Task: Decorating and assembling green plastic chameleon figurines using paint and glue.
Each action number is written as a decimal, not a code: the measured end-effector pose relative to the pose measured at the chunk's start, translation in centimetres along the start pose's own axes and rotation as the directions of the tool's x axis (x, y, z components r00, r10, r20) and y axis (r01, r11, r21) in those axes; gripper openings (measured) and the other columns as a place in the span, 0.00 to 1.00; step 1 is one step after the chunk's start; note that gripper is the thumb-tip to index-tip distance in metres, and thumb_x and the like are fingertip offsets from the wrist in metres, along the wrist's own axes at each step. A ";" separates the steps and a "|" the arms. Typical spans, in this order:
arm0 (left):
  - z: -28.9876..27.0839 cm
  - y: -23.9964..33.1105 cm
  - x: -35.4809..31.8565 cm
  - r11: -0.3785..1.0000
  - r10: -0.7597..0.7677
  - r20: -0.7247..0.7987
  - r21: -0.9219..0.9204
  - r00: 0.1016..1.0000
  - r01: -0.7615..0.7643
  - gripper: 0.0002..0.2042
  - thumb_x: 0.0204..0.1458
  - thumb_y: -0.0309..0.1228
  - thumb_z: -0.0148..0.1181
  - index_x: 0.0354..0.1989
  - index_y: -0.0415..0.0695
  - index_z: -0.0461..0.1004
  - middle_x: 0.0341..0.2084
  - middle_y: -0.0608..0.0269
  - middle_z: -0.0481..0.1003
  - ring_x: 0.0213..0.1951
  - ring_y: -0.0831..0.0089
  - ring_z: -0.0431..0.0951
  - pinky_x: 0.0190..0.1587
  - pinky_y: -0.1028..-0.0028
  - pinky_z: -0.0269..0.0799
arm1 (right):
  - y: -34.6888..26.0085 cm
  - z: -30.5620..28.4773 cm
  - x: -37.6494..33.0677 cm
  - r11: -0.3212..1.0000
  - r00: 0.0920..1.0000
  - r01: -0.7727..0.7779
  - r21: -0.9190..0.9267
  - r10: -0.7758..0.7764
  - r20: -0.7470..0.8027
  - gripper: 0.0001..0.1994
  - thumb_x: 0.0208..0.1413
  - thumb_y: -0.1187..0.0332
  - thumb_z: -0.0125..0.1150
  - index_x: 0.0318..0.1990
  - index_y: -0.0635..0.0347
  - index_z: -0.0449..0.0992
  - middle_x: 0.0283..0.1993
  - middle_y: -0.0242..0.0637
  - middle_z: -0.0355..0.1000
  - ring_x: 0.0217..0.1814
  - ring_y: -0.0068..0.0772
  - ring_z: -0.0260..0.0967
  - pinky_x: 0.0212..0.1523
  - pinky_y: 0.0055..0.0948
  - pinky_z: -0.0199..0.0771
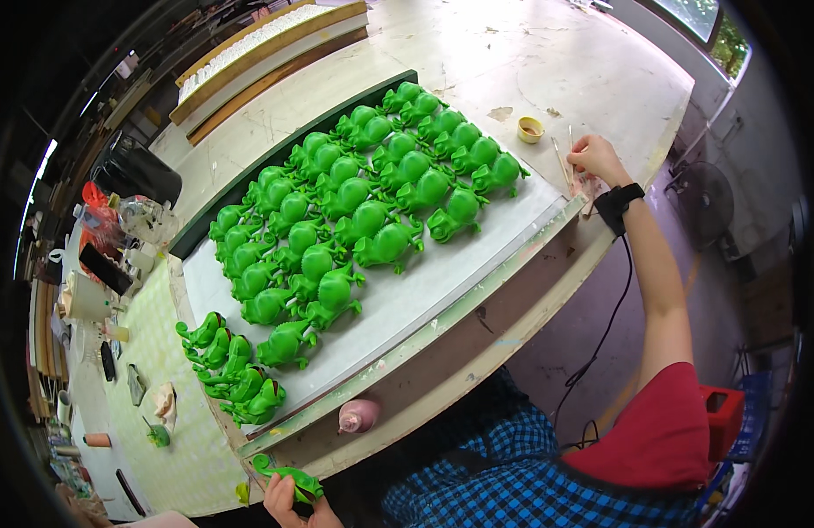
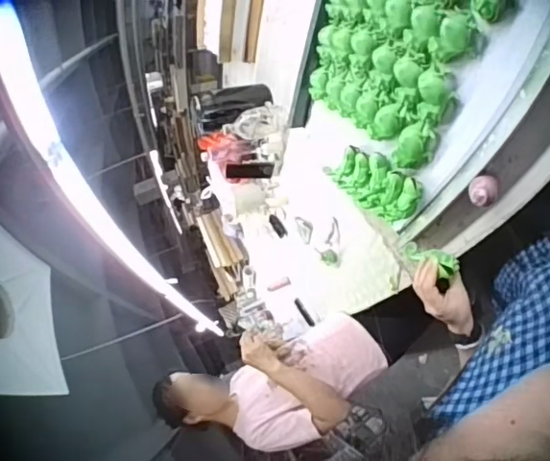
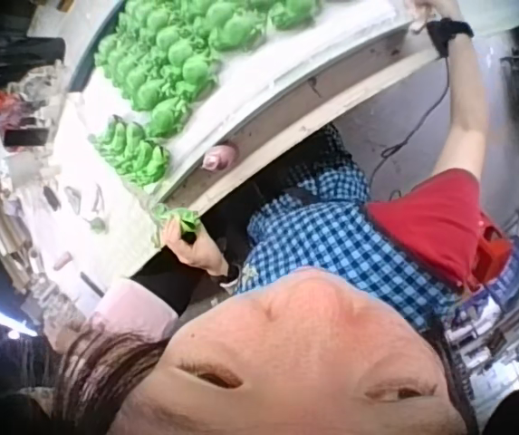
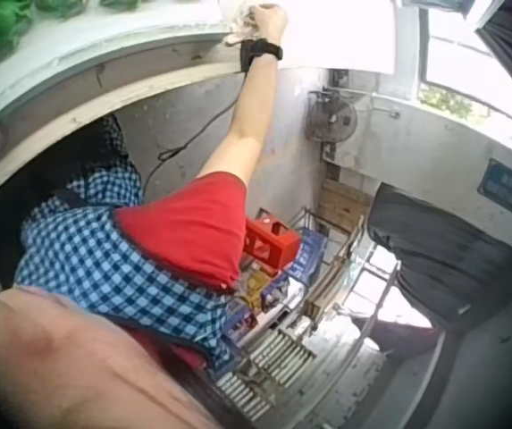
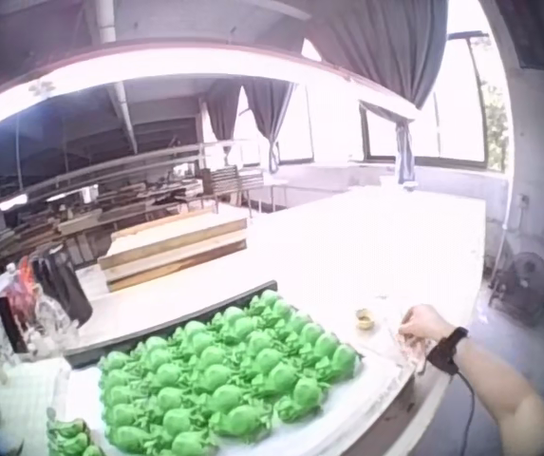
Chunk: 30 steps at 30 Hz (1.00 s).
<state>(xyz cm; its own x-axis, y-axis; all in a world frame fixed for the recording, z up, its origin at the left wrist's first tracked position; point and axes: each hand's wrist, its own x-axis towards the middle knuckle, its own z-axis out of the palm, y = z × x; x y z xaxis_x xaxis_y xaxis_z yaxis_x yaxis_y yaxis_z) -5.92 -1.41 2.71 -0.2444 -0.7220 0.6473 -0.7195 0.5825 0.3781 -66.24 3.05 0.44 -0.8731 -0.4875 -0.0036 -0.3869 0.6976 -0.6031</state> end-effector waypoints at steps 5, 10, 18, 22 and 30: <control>0.3 -0.3 0.0 1.000 -0.023 -0.004 0.003 1.000 0.023 0.13 0.35 0.13 0.62 0.33 0.35 0.71 0.30 0.51 0.73 0.33 0.58 0.73 0.41 0.65 0.69 | -0.3 -0.3 0.6 0.995 0.997 -0.038 -0.096 0.044 0.068 0.09 0.41 0.70 0.57 0.30 0.66 0.72 0.22 0.35 0.70 0.20 0.22 0.68 0.16 0.20 0.66; 0.0 -0.7 0.2 1.000 -0.028 -0.013 -0.002 1.000 0.028 0.14 0.35 0.13 0.62 0.33 0.35 0.71 0.30 0.51 0.73 0.33 0.59 0.73 0.41 0.66 0.69 | -0.2 -2.2 1.1 0.944 0.994 0.100 0.314 -0.108 0.009 0.11 0.48 0.71 0.49 0.38 0.65 0.71 0.35 0.38 0.73 0.34 0.24 0.72 0.27 0.21 0.72; 0.0 -0.7 0.5 1.000 -0.022 -0.026 0.013 0.999 0.022 0.15 0.34 0.12 0.62 0.33 0.35 0.72 0.31 0.51 0.73 0.33 0.59 0.73 0.40 0.66 0.69 | -2.1 -2.8 0.7 0.639 0.906 0.297 0.710 -0.424 0.002 0.19 0.58 0.53 0.45 0.42 0.64 0.68 0.38 0.40 0.73 0.38 0.26 0.73 0.33 0.18 0.71; 0.1 -0.5 0.5 1.000 -0.003 -0.031 0.015 1.000 0.003 0.15 0.33 0.12 0.62 0.33 0.35 0.71 0.30 0.51 0.73 0.33 0.59 0.73 0.41 0.65 0.68 | -3.3 -1.1 1.4 0.762 0.919 0.364 0.536 -0.388 -0.073 0.20 0.59 0.53 0.43 0.37 0.62 0.73 0.27 0.31 0.71 0.27 0.19 0.69 0.24 0.15 0.68; -0.1 -0.4 0.5 1.000 -0.002 -0.025 0.015 1.000 0.003 0.15 0.34 0.12 0.61 0.33 0.36 0.71 0.30 0.51 0.72 0.33 0.58 0.72 0.40 0.65 0.68 | -2.9 0.7 3.4 0.878 0.900 0.399 0.264 -0.430 0.068 0.16 0.57 0.56 0.46 0.36 0.59 0.74 0.26 0.29 0.69 0.26 0.17 0.65 0.22 0.18 0.68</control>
<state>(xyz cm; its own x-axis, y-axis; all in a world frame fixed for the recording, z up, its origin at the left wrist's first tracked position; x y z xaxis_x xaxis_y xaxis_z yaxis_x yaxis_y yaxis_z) -5.68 -1.97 2.95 -0.2263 -0.7136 0.6630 -0.7301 0.5748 0.3695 -67.91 -1.00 1.64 -0.5998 -0.7742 0.2020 -0.6102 0.2794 -0.7413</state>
